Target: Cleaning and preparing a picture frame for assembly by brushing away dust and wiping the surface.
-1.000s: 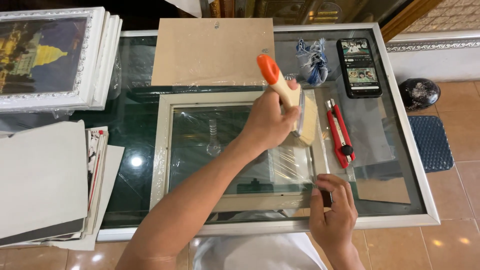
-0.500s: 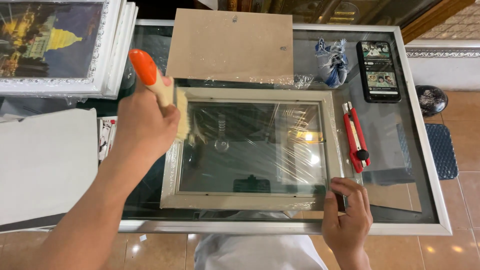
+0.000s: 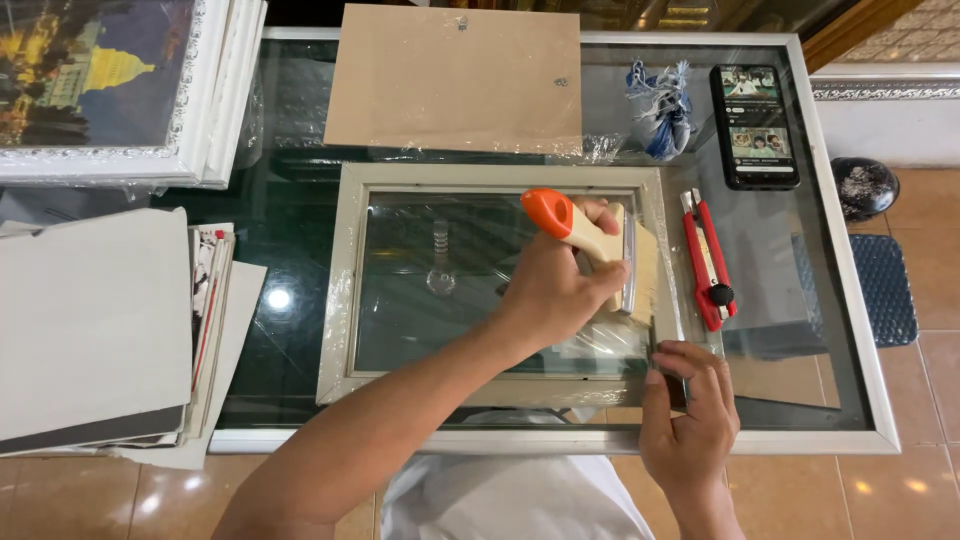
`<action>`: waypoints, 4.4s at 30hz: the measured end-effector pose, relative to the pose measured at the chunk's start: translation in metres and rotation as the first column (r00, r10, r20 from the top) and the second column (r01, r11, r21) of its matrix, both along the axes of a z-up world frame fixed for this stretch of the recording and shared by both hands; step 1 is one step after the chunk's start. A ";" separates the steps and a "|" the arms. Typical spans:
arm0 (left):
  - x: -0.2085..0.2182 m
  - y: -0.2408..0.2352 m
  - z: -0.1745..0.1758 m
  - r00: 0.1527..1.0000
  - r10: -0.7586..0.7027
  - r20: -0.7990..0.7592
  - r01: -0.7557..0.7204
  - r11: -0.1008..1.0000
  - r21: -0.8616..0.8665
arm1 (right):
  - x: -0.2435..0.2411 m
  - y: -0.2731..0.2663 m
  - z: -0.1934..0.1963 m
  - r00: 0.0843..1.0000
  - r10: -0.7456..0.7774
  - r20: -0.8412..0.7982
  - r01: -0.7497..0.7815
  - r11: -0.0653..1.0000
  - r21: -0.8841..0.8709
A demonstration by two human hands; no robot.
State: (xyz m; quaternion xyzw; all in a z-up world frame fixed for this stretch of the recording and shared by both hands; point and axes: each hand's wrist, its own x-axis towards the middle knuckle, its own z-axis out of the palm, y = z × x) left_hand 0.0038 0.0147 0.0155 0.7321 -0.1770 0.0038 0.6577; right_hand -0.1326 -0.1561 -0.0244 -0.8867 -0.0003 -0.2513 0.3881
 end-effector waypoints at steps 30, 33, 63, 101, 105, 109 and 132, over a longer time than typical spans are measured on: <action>-0.058 0.004 0.004 1.000 0.005 0.023 -0.005 1.000 -0.026 | -0.002 -0.003 0.002 1.000 -0.002 -0.022 0.006 0.980 0.200; -0.061 0.042 0.005 0.996 0.039 0.085 -0.046 0.996 0.082 | -0.002 -0.003 0.001 0.995 -0.049 -0.088 0.065 0.980 0.190; -0.129 0.196 -0.033 0.944 0.309 0.113 -0.288 0.610 0.739 | 0.160 0.133 0.090 0.715 0.677 -0.173 -0.652 0.736 0.182; -0.128 0.189 -0.043 0.927 0.321 0.194 -0.338 0.492 0.802 | 0.175 0.019 0.040 0.925 0.268 -0.269 -0.169 0.925 0.339; -0.129 0.189 -0.046 0.930 0.311 0.196 -0.334 0.493 0.803 | 0.164 -0.030 0.065 0.947 0.232 -0.223 -0.188 0.962 0.199; -0.129 0.188 -0.047 0.925 0.324 0.197 -0.337 0.461 0.821 | 0.168 -0.026 0.074 0.994 0.094 -0.061 -0.104 0.977 -0.185; -0.132 0.184 -0.037 0.907 0.358 0.220 -0.382 0.483 0.788 | 0.072 0.157 0.058 0.759 0.651 0.002 -0.621 0.722 0.305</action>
